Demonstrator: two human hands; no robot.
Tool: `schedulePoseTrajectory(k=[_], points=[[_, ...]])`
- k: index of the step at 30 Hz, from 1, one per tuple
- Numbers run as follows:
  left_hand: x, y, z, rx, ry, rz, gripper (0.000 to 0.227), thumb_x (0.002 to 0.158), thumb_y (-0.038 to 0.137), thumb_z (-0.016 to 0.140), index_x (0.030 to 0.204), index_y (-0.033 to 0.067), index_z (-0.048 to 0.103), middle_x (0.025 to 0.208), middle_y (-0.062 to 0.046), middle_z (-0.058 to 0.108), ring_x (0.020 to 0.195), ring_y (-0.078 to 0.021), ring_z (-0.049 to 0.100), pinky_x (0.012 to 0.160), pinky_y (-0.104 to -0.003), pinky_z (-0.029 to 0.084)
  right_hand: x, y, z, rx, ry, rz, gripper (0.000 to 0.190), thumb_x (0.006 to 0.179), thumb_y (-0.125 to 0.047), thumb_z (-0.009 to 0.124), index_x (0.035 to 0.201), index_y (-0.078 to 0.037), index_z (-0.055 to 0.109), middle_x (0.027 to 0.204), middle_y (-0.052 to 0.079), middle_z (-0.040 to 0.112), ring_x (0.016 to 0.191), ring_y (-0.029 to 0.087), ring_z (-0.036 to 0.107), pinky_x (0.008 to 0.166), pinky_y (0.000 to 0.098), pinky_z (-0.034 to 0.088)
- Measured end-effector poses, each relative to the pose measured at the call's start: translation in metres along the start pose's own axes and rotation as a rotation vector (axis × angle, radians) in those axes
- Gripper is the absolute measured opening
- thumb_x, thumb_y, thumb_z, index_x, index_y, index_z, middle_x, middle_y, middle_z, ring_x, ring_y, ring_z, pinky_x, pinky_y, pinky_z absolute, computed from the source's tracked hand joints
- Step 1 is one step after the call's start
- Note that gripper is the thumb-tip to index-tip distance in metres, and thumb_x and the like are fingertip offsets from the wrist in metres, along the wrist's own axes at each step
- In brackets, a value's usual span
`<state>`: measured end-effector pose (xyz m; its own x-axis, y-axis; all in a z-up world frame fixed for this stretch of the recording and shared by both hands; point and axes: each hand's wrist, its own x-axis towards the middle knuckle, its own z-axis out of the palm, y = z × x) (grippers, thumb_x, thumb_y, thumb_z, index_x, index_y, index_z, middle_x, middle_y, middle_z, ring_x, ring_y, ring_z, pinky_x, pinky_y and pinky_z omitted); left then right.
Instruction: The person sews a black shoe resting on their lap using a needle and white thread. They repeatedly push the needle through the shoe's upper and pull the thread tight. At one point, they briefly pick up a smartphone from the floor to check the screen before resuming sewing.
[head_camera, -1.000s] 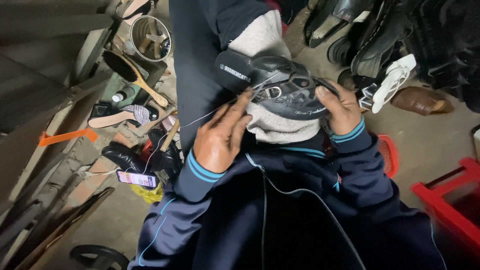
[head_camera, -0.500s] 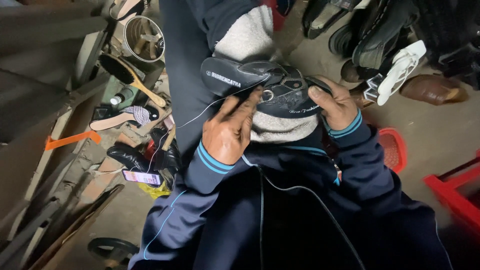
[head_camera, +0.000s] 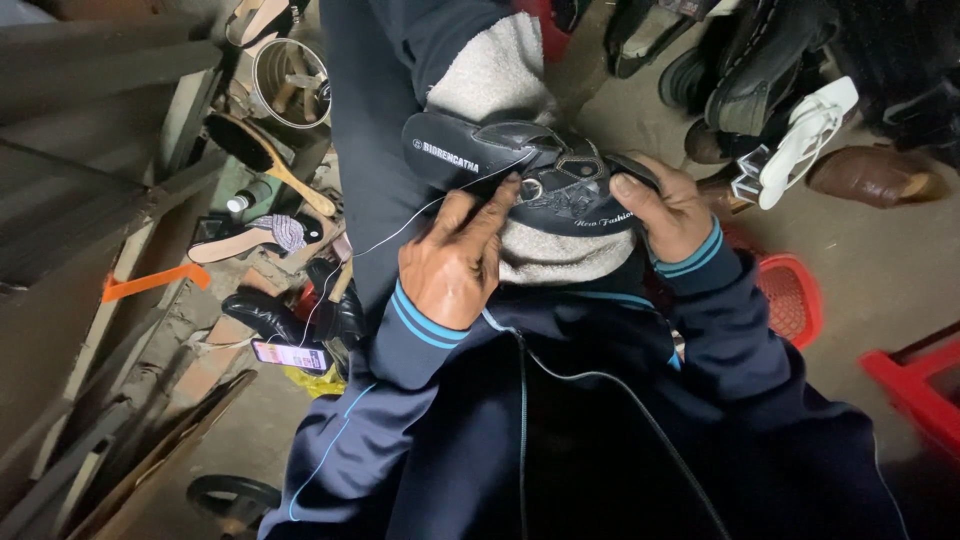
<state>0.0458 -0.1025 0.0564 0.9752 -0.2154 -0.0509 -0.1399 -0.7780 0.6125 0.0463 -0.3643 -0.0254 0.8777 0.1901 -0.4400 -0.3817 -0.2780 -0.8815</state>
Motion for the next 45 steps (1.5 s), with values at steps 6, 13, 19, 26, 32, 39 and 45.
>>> schedulePoseTrajectory(k=[6,13,19,26,32,39,45], points=[[0.001,0.002,-0.002,0.052,0.021,0.024,0.032,0.102,0.015,0.058,0.126,0.0285,0.075,0.09,-0.001,0.062,0.075,-0.0319,0.069,0.063,-0.044,0.059,-0.002,-0.008,0.009,-0.092,0.063,0.015,0.029,0.107,-0.035,0.064,0.113,-0.009,0.076,0.108,0.023,0.075,0.106,0.04,0.069,0.096,0.0471,0.053],[-0.003,-0.002,0.004,0.049,0.033,0.028,0.037,0.101,0.014,0.057,0.13,0.0297,0.073,0.091,-0.001,0.06,0.076,-0.0308,0.068,0.066,-0.044,0.06,-0.004,-0.001,0.005,0.027,0.055,-0.02,0.027,0.108,-0.027,0.063,0.117,-0.004,0.072,0.105,0.024,0.073,0.117,0.039,0.065,0.099,0.0484,0.054],[-0.002,0.001,0.0,0.045,0.019,0.017,0.036,0.101,0.013,0.057,0.129,0.0287,0.073,0.092,-0.001,0.06,0.077,-0.0316,0.069,0.066,-0.045,0.06,-0.006,-0.003,0.008,-0.015,0.063,-0.024,0.027,0.108,-0.029,0.063,0.119,-0.006,0.074,0.114,0.026,0.073,0.112,0.04,0.067,0.1,0.0514,0.052],[0.001,-0.009,-0.024,0.022,-0.176,-0.064,0.048,0.096,0.015,0.059,0.139,0.035,0.066,0.089,-0.004,0.064,0.07,-0.0393,0.069,0.066,-0.055,0.059,-0.028,-0.049,0.028,-0.13,0.119,-0.126,0.038,0.105,-0.026,0.067,0.133,0.0,0.069,0.12,0.032,0.07,0.11,0.041,0.068,0.089,0.0517,0.057],[-0.014,-0.059,-0.049,-0.084,-0.186,0.033,0.04,0.098,0.016,0.056,0.13,0.032,0.073,0.08,0.002,0.065,0.068,-0.0307,0.07,0.061,-0.042,0.06,-0.036,-0.082,0.081,-0.394,0.228,-0.5,0.052,0.091,-0.019,0.077,0.138,0.001,0.066,0.118,0.024,0.073,0.1,0.036,0.072,0.084,0.0438,0.061],[-0.028,-0.103,-0.051,-0.228,-0.163,0.133,0.03,0.095,0.005,0.064,0.117,0.0142,0.081,0.072,-0.005,0.066,0.057,-0.028,0.068,0.054,-0.034,0.056,-0.042,-0.08,0.125,-0.502,0.272,-0.638,0.054,0.091,-0.015,0.071,0.14,0.006,0.06,0.131,0.024,0.069,0.106,0.032,0.073,0.088,0.0381,0.062],[-0.003,-0.084,-0.058,-0.212,-0.235,0.152,0.028,0.096,0.007,0.059,0.112,0.013,0.081,0.073,-0.009,0.064,0.059,-0.0343,0.067,0.054,-0.046,0.054,-0.04,-0.08,0.122,-0.599,0.236,-0.654,0.056,0.089,-0.013,0.075,0.137,0.009,0.059,0.132,0.028,0.067,0.107,0.035,0.073,0.089,0.0391,0.061]])
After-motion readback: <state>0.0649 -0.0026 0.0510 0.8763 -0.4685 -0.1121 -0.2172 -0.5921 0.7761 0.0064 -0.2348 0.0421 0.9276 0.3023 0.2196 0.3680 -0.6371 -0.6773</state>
